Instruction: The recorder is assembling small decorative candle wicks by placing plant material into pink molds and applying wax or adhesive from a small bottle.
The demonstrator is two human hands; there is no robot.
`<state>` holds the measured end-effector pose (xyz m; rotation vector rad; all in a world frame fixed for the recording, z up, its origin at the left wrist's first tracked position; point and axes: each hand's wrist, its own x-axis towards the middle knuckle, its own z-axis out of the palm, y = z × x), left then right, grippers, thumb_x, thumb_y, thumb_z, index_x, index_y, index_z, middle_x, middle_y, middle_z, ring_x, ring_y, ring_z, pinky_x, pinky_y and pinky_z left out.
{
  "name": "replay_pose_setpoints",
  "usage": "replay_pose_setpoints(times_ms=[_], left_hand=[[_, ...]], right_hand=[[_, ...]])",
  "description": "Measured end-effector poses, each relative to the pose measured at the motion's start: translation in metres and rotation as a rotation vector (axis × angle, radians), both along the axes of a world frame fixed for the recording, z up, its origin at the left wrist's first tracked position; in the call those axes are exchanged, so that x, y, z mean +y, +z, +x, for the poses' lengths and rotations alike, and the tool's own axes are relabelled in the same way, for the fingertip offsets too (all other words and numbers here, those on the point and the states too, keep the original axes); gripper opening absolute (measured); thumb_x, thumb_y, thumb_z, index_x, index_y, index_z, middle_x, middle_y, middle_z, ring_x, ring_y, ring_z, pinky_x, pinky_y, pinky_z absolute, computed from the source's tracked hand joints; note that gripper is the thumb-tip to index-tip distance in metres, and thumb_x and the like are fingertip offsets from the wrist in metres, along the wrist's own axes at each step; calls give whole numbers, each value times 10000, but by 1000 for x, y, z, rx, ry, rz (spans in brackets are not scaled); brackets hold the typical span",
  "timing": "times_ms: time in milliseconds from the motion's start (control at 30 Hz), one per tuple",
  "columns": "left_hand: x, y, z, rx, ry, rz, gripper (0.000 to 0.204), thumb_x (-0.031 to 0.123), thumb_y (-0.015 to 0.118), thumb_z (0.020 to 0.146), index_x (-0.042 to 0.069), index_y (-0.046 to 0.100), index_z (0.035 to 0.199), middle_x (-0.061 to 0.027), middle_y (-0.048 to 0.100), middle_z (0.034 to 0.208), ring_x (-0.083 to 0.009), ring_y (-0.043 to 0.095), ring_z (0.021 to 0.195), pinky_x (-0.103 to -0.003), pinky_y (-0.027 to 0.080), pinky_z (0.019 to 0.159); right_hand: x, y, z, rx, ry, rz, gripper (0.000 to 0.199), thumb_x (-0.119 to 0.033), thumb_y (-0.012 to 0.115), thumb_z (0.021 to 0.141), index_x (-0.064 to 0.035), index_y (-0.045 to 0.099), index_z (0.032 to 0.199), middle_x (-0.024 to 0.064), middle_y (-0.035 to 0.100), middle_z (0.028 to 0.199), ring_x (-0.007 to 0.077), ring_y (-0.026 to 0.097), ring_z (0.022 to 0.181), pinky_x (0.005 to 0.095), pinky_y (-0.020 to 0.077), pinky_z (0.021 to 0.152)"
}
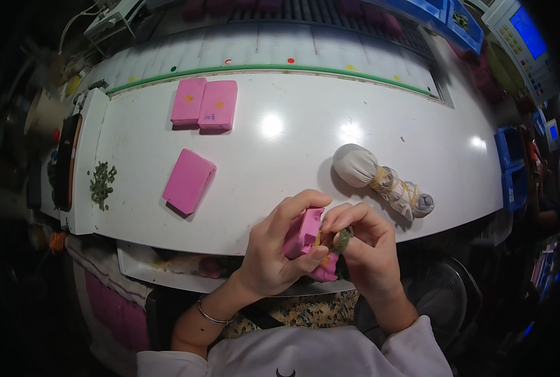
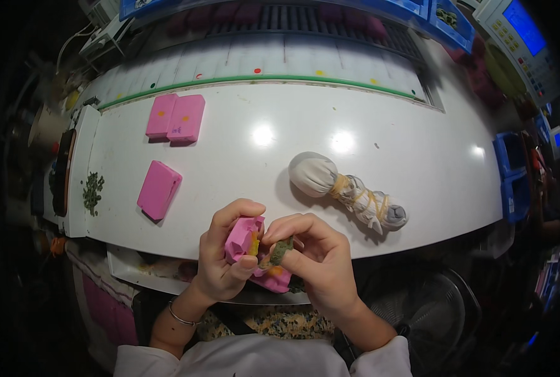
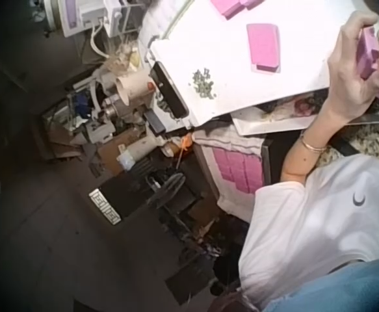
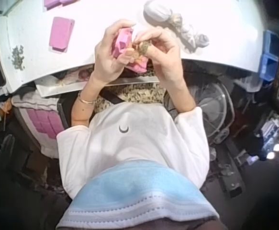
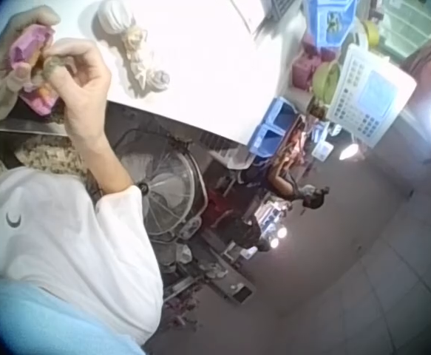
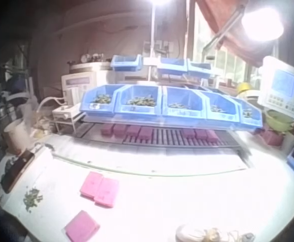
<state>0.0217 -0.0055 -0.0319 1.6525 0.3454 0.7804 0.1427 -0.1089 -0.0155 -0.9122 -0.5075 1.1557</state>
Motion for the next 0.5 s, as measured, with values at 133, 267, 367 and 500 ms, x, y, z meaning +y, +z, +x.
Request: replay_pose_setpoints(times_ms=[133,267,367,500], left_hand=[[2,5,0,46,-31,-18,606,456,582,863,-15,436,1216,-56,540,899,-94,508,759,-228,420,684],[0,9,-2,83,-43,-33,484,301,659,831,40,489,1201,-123,564,963,-221,589,788,-307,473,694],[5,9,-2,100,99,176,487,294,681,811,51,512,1198,-119,553,929,-222,571,758,-309,470,666],[9,14,-10,174,321,392,522,226,723,757,59,531,1213,-115,527,954,-237,525,811,-330,449,710]], right_hand=[[-2,3,5,185,-2,1,135,-73,623,835,2,577,937,108,574,985,144,543,899,290,432,839],[-1,12,12,177,-46,32,115,-87,621,842,-3,583,910,101,580,963,129,535,879,273,423,827],[-2,13,16,18,-129,-30,91,-49,616,835,-2,588,909,91,588,945,108,538,854,224,429,760],[-9,20,16,-375,-139,-174,132,30,603,790,5,602,920,67,597,934,47,527,764,156,402,605]])
